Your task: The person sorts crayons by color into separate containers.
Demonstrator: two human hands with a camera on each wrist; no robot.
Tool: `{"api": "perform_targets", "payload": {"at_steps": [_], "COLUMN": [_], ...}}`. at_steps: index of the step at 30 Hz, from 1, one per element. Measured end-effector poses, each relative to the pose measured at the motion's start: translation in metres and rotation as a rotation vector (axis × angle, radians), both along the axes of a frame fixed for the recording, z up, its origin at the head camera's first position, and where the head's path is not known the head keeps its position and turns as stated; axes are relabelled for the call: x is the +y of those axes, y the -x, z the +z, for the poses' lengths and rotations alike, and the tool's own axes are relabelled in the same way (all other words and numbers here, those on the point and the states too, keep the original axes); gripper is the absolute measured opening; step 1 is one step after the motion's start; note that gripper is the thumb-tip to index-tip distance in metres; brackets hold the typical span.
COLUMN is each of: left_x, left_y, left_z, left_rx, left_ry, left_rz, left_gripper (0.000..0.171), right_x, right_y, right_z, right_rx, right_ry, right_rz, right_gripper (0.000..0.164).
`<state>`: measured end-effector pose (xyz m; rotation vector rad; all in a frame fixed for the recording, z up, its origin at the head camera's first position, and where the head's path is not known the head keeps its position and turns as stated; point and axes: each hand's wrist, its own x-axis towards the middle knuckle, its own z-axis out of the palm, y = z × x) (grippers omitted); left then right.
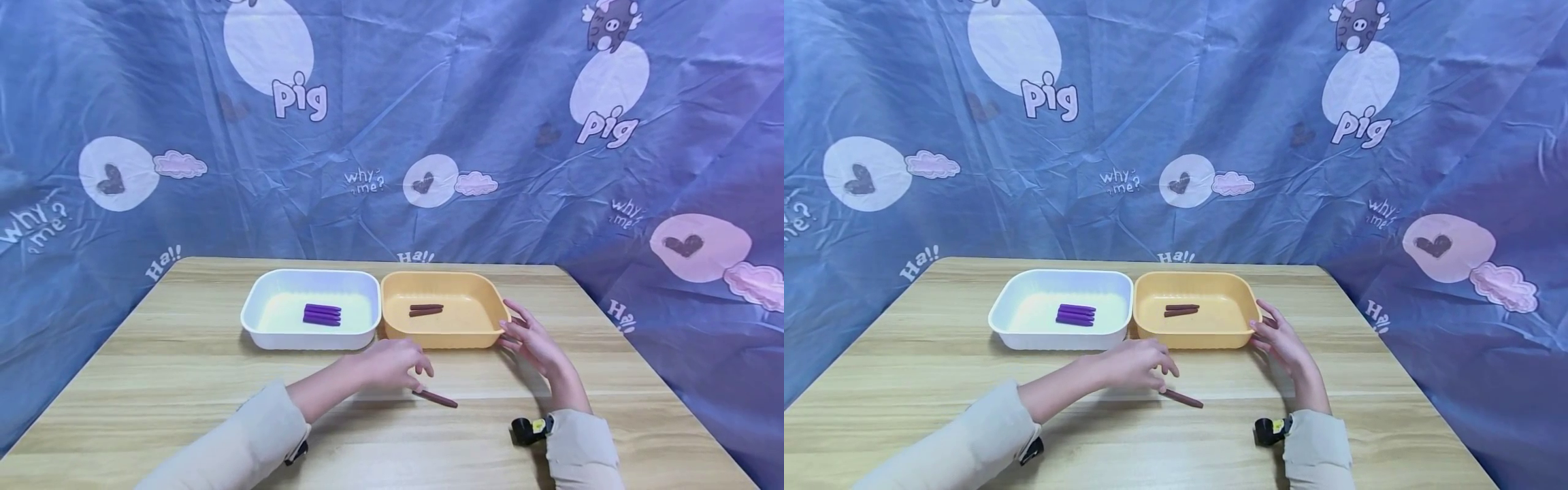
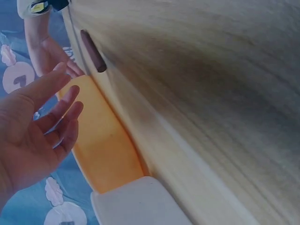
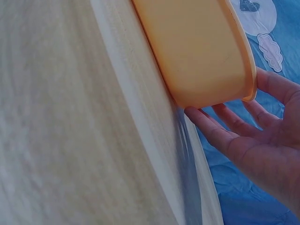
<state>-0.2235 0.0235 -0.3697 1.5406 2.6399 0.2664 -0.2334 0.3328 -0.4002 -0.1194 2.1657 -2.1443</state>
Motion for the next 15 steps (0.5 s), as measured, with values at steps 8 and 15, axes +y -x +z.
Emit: {"api": "perform_targets", "payload": {"at_steps": [8,15], "left_x": [0.003,0.008], "left_y": [0.004,0.006], "left_z": [-0.014,-0.023], "left_rx": [-0.052,0.017], "left_ry": [0.038,0.073], "left_rz": [-0.078,-0.127], "left_gripper": [0.030,0.026], "right_x": [0.007,0.001], "right_y": [0.002,0.002], "right_z": [-0.005,-0.002], "right_rx": [0.075,-0.005], "right_ry": [0.026,-0.011], "right_rz": [0.075,-0.007], "right_gripper": [0.071,0.071]}}
